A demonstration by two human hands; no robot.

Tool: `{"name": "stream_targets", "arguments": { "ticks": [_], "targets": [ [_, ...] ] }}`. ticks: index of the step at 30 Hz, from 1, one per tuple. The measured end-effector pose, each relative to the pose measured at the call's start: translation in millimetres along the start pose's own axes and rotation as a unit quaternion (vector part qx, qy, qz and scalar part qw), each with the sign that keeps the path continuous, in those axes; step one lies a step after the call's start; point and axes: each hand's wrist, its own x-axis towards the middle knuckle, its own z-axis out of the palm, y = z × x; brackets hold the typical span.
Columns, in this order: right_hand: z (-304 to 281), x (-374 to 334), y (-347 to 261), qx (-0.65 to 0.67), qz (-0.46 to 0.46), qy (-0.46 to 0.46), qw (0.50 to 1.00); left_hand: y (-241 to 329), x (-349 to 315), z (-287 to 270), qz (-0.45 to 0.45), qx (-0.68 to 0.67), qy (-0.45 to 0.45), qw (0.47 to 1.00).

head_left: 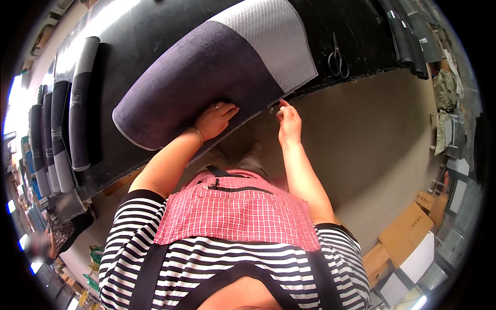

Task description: The person cuts a large piece of material using shears, rolls the material into a cylinder, and secures it while standing at a work table.

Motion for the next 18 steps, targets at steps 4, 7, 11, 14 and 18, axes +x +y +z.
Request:
{"name": "stream_targets", "arguments": {
  "ticks": [4,7,11,14,18],
  "targets": [
    [12.8,1.6,-17.9,0.162,0.081,-0.038,0.983,0.6,-1.6,-0.2,-0.005,0.007,0.002,1.0],
    [-1.7,1.9,-14.8,0.169,0.112,-0.077,0.976,1.2,-1.7,0.7,-0.007,0.005,0.002,1.0],
    [-30.3,-5.3,0.4,-0.132,0.158,-0.036,0.978,2.5,-0.6,-0.7,-0.011,-0.02,0.004,1.0],
    [-20.1,-4.3,6.3,-0.321,0.11,-0.05,0.939,3.5,-0.4,-4.1,-0.007,-0.009,-0.003,1.0],
    [-13.1,-0.9,-5.9,-0.468,0.063,-0.189,0.861,4.6,5.6,-9.8,0.018,0.02,-0.008,1.0]
  ]
}}
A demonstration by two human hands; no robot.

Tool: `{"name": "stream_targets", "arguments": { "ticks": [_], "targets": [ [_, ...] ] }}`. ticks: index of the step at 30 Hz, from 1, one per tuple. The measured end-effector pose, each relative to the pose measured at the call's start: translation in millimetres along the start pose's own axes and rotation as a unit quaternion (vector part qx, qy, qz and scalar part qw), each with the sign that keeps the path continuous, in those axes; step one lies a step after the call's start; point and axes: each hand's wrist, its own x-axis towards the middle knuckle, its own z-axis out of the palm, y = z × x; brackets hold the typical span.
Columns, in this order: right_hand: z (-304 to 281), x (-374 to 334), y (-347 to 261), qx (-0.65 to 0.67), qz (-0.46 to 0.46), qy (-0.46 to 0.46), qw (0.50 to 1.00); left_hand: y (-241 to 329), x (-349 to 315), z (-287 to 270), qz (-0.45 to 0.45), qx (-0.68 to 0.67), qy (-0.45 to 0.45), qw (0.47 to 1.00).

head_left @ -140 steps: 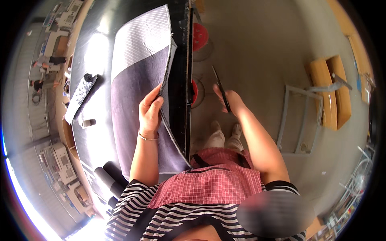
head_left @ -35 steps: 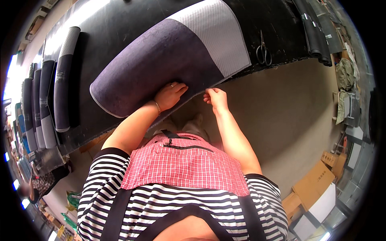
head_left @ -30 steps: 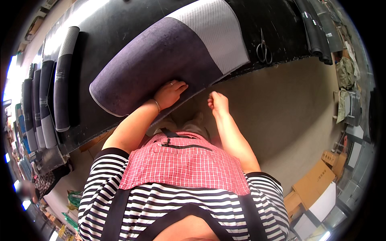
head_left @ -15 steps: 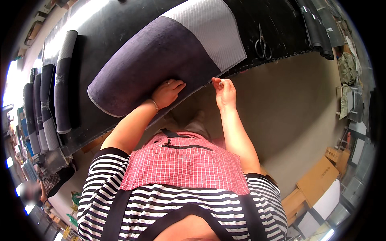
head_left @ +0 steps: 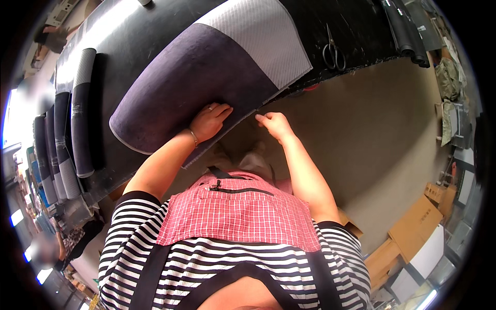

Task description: The person cuts a large piece of material using shears, rolls the material into a cylinder, and secures it while standing at a work table.

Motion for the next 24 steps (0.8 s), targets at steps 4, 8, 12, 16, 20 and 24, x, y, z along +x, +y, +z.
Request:
{"name": "stream_targets", "arguments": {
  "ticks": [4,8,12,16,20,24],
  "targets": [
    [-8.1,-19.3,3.5,0.03,-0.016,0.022,0.999,23.7,0.0,-11.9,-0.086,0.023,-0.042,0.995],
    [-21.5,-40.2,108.1,-0.056,0.081,0.043,0.994,6.2,-0.1,-0.4,0.004,0.033,-0.055,0.998],
    [-22.4,-72.2,140.4,0.042,0.207,0.036,0.977,17.4,32.6,1.0,0.045,0.035,-0.034,0.998],
    [-20.7,-73.3,149.8,0.074,0.21,0.053,0.974,34.3,89.8,10.4,0.041,0.073,-0.013,0.996],
    [-23.7,-76.8,198.5,-0.004,0.188,0.121,0.975,48.3,110.0,19.7,-0.026,0.125,-0.098,0.987],
    [-45.8,-108.8,315.2,-0.003,0.283,0.216,0.934,54.1,125.4,37.3,-0.024,0.101,-0.087,0.991]
  ]
}}
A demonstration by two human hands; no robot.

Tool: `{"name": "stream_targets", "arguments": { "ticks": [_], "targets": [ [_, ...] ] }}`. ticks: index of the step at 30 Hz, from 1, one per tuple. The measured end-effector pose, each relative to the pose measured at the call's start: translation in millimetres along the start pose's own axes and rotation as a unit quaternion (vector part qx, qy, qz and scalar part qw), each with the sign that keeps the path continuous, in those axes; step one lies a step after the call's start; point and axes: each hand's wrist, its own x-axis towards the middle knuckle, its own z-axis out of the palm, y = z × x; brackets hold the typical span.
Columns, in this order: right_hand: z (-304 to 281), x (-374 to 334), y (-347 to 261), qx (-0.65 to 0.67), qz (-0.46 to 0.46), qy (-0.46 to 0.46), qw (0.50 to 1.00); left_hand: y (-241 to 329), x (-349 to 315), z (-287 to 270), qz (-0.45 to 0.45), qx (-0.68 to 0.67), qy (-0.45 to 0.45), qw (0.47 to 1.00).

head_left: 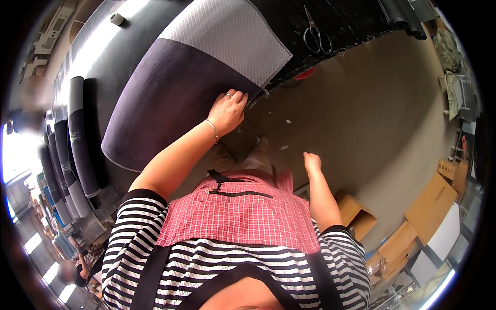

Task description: The person cuts a large piece of material using shears, rolls the material into a cylinder, and secures it while standing at a work table.

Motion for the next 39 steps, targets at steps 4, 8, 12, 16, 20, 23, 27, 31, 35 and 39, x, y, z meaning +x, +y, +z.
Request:
{"name": "stream_targets", "arguments": {
  "ticks": [4,8,12,16,20,23,27,31,35,39],
  "targets": [
    [-23.0,-11.5,-7.0,0.332,0.277,-0.041,0.901,-7.6,-15.3,13.8,0.016,-0.034,0.01,0.999],
    [-25.4,-6.4,-40.2,0.5,0.29,-0.038,0.815,-1.2,-23.3,8.6,0.066,-0.094,0.014,0.993],
    [-10.9,-7.4,-105.8,0.415,0.083,-0.126,0.897,2.3,-32.0,9.5,0.069,-0.126,-0.001,0.99],
    [2.0,-26.8,-203.4,0.388,-0.082,-0.259,0.881,2.5,-39.2,12.5,0.087,-0.129,-0.01,0.988],
    [12.7,-50.9,-273.5,0.367,-0.133,-0.361,0.847,4.8,-41.1,14.3,0.088,-0.107,-0.009,0.99],
    [28.0,-42.1,-288.2,0.303,-0.164,-0.326,0.881,11.9,-31.4,8.2,0.072,-0.1,-0.089,0.988],
    [28.8,-37.3,-295.2,0.162,-0.247,-0.257,0.92,5.4,-6.2,-15.1,0.102,-0.035,0.05,0.993],
    [25.7,-32.9,-283.4,0.175,-0.27,-0.209,0.924,-21.1,-0.8,3.5,0.073,-0.017,-0.005,0.997],
    [19.0,11.8,-209.7,0.508,-0.007,-0.196,0.839,-26.6,-4.5,6.3,0.064,-0.034,-0.017,0.997],
    [-18.1,67.5,-61.9,0.674,0.198,0.051,0.71,-24.7,-8.2,-1.8,0.049,-0.02,-0.028,0.998]
  ]
}}
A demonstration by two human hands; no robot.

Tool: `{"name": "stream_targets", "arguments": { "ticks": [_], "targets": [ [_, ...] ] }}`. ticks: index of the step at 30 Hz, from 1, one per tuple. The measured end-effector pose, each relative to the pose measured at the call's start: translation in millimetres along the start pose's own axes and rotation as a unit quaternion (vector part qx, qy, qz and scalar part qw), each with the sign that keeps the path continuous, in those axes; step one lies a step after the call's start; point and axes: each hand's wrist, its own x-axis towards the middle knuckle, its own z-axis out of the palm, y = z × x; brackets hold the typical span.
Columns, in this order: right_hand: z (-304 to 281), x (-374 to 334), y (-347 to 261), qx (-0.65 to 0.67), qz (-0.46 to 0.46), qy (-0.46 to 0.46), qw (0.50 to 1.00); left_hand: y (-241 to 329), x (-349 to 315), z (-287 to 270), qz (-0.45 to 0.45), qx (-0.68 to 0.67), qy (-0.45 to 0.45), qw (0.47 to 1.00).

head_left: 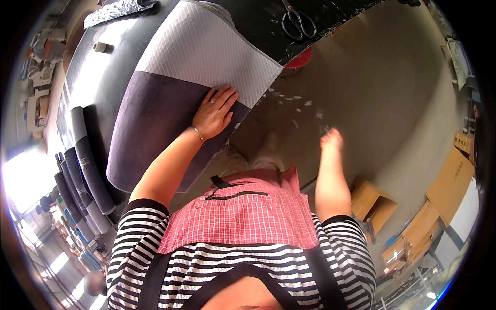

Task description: The person cuts a large piece of material using shears, rolls the material into a cylinder, and secures it while standing at a work table.

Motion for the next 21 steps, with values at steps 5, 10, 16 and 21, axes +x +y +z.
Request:
{"name": "stream_targets", "arguments": {
  "ticks": [5,10,16,21],
  "targets": [
    [-124.1,64.8,-40.7,0.034,-0.07,0.171,0.982,1.2,19.2,13.4,0.029,-0.025,0.018,0.999],
    [42.7,-21.9,9.9,-0.149,-0.08,-0.153,0.974,3.5,15.1,4.7,0.023,-0.016,0.017,0.999],
    [191.8,-124.4,21.0,-0.366,-0.303,-0.37,0.799,4.1,18.1,3.5,0.024,0.002,0.018,1.0],
    [218.4,-140.8,9.9,-0.483,-0.367,-0.338,0.72,4.5,17.8,4.4,0.015,-0.002,0.007,1.0]
  ]
}}
